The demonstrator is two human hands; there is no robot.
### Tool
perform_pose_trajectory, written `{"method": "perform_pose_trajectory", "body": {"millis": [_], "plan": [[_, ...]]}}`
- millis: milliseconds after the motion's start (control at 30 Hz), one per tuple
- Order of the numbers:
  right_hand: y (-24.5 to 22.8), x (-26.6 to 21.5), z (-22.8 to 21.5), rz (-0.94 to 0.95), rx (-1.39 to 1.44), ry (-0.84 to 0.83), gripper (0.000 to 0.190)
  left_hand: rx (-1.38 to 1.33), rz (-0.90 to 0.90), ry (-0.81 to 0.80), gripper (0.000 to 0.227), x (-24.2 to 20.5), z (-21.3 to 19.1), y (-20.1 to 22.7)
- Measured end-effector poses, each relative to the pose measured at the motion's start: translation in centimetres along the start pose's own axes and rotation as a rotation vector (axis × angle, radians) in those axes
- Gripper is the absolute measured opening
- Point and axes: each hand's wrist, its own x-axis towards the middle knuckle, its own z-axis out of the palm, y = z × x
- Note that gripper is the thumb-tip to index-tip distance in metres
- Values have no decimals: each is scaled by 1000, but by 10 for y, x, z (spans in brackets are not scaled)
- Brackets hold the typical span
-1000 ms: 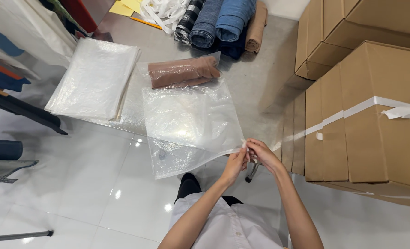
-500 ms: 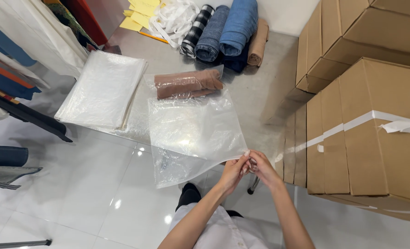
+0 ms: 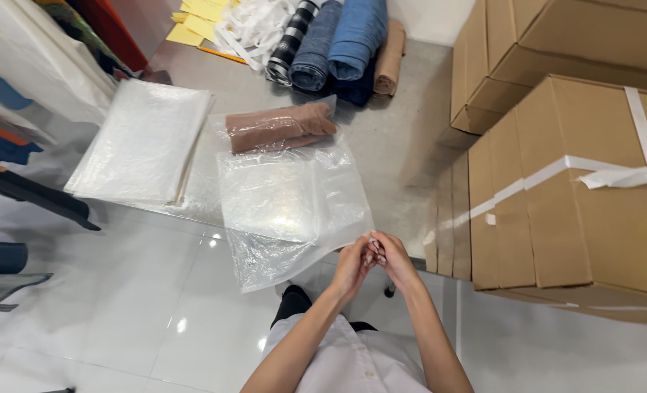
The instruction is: The person places folded brown garments into clear plastic bags on a metal table. They smooth the bags and fold the edges to secure the items. The person repeats this process with another garment.
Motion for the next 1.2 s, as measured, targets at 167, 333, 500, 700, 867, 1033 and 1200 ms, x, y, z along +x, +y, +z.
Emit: {"method": "perform_pose_trajectory", "body": {"millis": [167, 333, 500, 700, 867, 1033, 1200], "plan": [[13, 21, -25, -3, -37, -32, 26, 23, -22, -33, 28, 2, 5, 7], [20, 20, -10, -45, 111, 31, 20, 34, -17, -33, 27, 3, 10, 9], [48, 31, -8, -69, 158, 101, 21, 55, -34, 5, 27, -7, 10, 7], [58, 35, -8, -71, 176, 122, 18, 84, -62, 53, 28, -15, 13, 13], [48, 28, -13, -37, 171, 96, 20, 107, -86, 73, 28, -19, 21, 16], [10, 8, -18, -30, -70, 20, 33, 124, -113, 90, 29, -14, 25, 23], [9, 17, -22, -83, -113, 55, 24, 226, -163, 34, 29, 15, 11, 17]]}}
